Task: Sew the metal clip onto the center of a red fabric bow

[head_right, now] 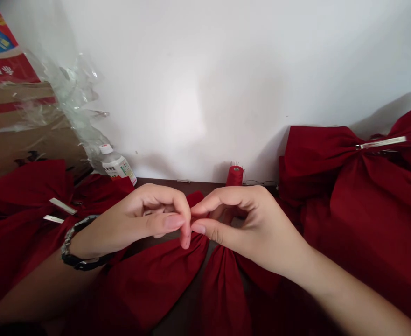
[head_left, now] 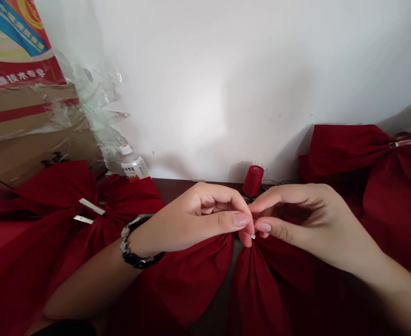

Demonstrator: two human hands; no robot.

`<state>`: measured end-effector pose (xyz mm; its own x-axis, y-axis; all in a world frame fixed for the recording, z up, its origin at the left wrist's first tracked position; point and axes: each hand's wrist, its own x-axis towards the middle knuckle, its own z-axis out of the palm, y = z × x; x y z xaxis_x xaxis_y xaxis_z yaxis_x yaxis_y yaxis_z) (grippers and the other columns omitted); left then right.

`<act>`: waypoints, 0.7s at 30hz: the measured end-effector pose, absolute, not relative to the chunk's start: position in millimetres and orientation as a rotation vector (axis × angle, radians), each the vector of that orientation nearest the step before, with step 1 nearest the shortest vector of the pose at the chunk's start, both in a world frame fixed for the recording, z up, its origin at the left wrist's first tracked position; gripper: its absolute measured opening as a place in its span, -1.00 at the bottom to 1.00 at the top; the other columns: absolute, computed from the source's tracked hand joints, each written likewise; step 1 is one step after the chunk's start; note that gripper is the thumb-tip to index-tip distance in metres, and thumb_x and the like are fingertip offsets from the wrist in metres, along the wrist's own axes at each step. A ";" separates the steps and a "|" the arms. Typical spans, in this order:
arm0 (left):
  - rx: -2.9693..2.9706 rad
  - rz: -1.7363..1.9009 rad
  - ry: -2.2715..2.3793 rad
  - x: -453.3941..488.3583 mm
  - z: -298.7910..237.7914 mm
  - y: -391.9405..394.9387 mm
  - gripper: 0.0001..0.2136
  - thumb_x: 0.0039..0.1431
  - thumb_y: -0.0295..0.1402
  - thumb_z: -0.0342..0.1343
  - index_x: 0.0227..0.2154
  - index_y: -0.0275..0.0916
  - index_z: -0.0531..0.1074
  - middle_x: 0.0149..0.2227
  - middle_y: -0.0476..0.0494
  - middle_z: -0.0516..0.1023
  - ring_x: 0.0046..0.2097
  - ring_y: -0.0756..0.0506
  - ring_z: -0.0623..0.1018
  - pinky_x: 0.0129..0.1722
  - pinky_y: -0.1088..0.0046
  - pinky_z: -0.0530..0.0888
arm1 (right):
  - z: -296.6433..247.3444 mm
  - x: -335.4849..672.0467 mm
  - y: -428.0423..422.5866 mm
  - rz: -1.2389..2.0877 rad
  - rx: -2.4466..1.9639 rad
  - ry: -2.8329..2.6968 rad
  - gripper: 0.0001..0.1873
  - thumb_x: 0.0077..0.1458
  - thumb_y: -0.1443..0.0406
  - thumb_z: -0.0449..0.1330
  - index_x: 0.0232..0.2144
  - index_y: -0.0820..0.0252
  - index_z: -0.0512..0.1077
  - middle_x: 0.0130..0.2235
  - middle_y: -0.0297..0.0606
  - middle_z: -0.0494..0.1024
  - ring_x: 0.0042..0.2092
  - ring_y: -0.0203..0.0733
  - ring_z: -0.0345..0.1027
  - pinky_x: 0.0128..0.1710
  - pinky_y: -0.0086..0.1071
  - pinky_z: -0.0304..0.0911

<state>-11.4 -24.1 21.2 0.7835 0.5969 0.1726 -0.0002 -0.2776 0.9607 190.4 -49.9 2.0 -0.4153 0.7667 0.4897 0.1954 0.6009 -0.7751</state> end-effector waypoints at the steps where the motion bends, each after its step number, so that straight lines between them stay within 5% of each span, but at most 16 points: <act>1: 1.776 0.629 0.461 -11.8 21.6 -24.3 -0.86 0.21 -0.44 0.05 -0.41 -0.33 0.48 -0.44 -0.11 0.57 -0.42 0.04 0.49 -0.38 0.54 0.43 | 2.1 190.0 -50.1 0.822 -0.761 -1.914 -0.96 0.01 0.39 0.28 -0.39 0.26 0.52 -0.48 -0.30 0.56 -0.49 -0.37 0.41 -0.52 -0.58 0.30; 11: 1.698 0.727 0.463 -11.5 17.3 -21.1 -0.86 0.22 -0.49 0.05 -0.16 -0.27 0.37 -0.46 -0.02 0.54 -0.36 0.05 0.54 -0.32 0.59 0.45 | 5.7 195.0 -48.7 0.858 -0.769 -1.877 -0.95 0.10 0.37 0.21 -0.41 0.26 0.46 -0.53 -0.35 0.46 -0.51 -0.45 0.30 -0.53 -0.63 0.24; 21: 1.638 0.875 0.441 -10.2 11.9 -23.6 -0.81 0.21 -0.47 0.08 -0.12 -0.21 0.37 -0.48 0.02 0.51 -0.39 0.06 0.52 -0.33 0.59 0.43 | 4.8 198.1 -50.0 0.628 -0.799 -1.973 -0.89 0.03 0.33 0.27 -0.32 0.18 0.45 -0.30 -0.28 0.53 -0.27 -0.28 0.40 -0.32 -0.48 0.32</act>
<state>-10.2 -23.6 11.9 0.6488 0.6967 0.3059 -0.1689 -0.2602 0.9507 198.1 -50.0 4.8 -0.3963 0.7386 0.5454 0.2878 0.6640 -0.6901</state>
